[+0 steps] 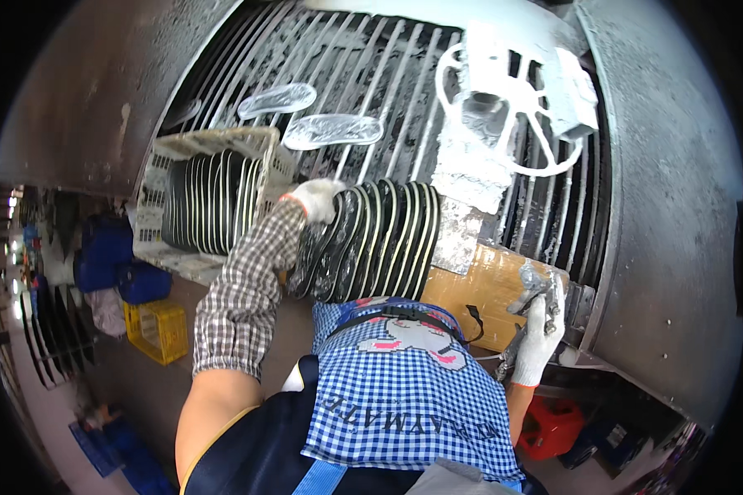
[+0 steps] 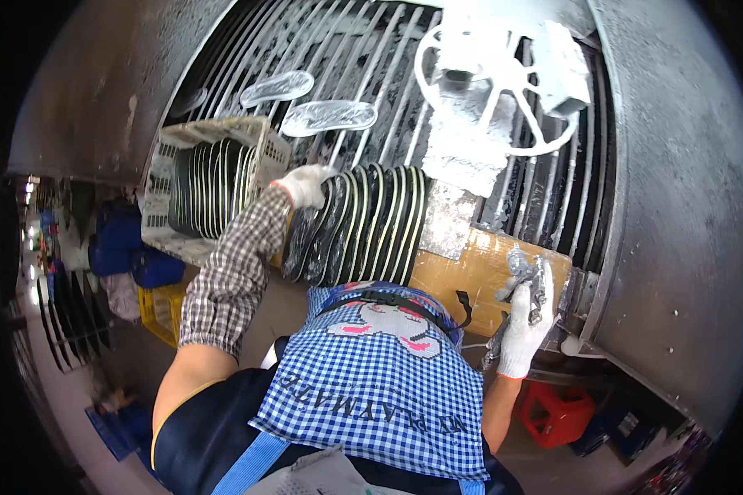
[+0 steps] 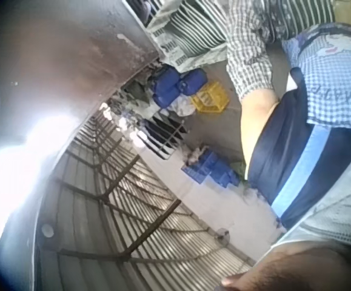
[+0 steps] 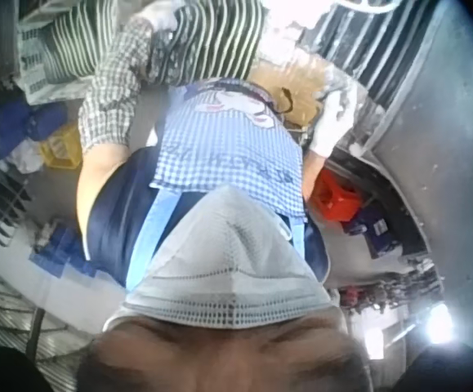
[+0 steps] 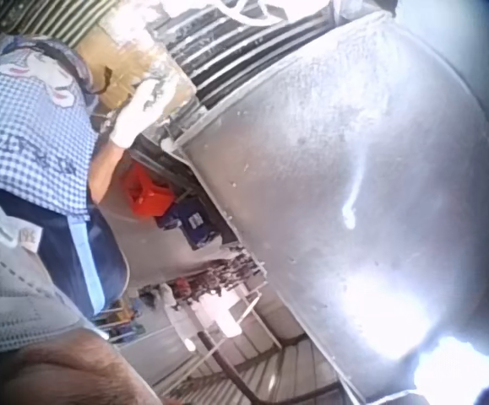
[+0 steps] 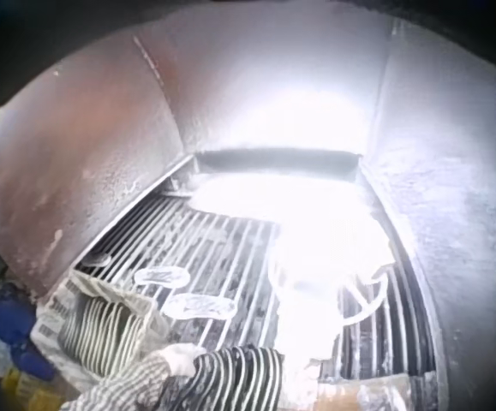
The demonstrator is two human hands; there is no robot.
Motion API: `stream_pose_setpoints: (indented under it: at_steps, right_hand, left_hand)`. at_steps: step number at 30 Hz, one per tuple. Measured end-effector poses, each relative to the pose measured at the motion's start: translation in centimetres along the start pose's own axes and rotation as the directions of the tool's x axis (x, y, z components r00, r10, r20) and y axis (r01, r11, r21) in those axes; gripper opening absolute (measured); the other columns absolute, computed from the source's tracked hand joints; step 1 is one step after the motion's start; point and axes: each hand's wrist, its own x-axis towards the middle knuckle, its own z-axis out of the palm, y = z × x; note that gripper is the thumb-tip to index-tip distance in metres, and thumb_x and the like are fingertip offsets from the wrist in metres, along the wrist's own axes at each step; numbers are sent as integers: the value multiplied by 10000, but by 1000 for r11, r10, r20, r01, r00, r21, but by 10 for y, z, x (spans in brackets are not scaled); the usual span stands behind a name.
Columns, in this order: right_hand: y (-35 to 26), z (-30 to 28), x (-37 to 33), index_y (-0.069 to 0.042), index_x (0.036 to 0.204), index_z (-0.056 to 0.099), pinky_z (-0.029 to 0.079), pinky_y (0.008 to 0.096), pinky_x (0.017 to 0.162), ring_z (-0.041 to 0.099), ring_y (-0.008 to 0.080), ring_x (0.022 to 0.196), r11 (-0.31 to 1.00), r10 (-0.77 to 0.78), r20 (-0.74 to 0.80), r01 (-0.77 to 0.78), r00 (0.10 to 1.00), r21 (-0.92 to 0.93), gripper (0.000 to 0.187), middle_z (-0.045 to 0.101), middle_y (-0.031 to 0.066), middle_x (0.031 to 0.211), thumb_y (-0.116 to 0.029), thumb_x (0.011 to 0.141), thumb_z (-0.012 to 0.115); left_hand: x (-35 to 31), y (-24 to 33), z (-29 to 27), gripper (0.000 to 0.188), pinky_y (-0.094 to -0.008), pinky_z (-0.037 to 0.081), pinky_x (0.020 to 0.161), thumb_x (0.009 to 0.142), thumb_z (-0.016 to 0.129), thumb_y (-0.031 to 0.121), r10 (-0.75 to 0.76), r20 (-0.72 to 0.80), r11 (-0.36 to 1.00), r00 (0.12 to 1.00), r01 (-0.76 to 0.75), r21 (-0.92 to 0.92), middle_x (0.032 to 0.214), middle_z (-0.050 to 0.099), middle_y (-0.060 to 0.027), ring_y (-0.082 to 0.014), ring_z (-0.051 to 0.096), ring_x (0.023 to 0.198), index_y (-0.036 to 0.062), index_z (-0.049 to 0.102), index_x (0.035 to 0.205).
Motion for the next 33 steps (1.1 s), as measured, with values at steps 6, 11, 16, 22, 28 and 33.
stream_pose_setpoints:
  at_steps: [6,11,16,22,28,33]
  right_hand:
    - [17,-15,-2,45,1565,465,528,295,815,645,133,851,995,12,16,-13,1000,102,549,662,82,1046,-129,1062,600]
    - [30,-22,-2,29,1572,464,549,295,795,644,121,817,995,10,-52,-5,999,100,561,691,74,1018,-171,1072,622]
    - [27,-25,-1,47,1582,452,529,263,796,620,98,856,988,48,-66,-37,997,149,576,676,61,1094,-102,1054,628]
    - [26,-30,0,51,1590,444,539,254,821,627,88,915,982,42,-67,-29,997,187,581,688,82,1264,-104,1064,636]
    - [25,-35,-3,60,1586,444,557,264,809,643,96,944,990,15,-94,-2,995,142,589,684,109,1329,-114,1062,649]
    - [20,-36,-5,57,1583,449,554,265,789,643,97,875,989,-11,-125,30,992,147,585,692,100,1284,-124,1064,651]
  left_hand:
    - [-55,41,-45,644,-415,448,1155,1001,642,311,-86,183,886,979,-9,464,1504,555,-279,-262,558,1379,44,466,1561]
    - [-154,74,-70,427,-359,581,824,883,804,304,209,-62,892,976,-164,422,972,752,-152,-250,711,877,24,754,1201]
    - [-240,119,-115,249,-266,578,750,895,764,73,542,-288,839,790,-531,122,939,731,-69,-106,692,828,1,759,1134]
    - [-223,163,-127,564,-223,611,634,1006,687,83,483,-669,345,565,-825,-448,1192,736,-147,-150,744,875,-59,487,1514]
    - [-149,226,-161,468,-295,675,535,998,647,20,481,-761,-49,434,-854,-518,1165,737,-203,-216,779,809,-96,533,1437]
    - [-125,250,-177,360,-333,690,603,1006,618,33,457,-784,-2,421,-881,-474,1153,726,-163,-225,766,893,-64,600,1353]
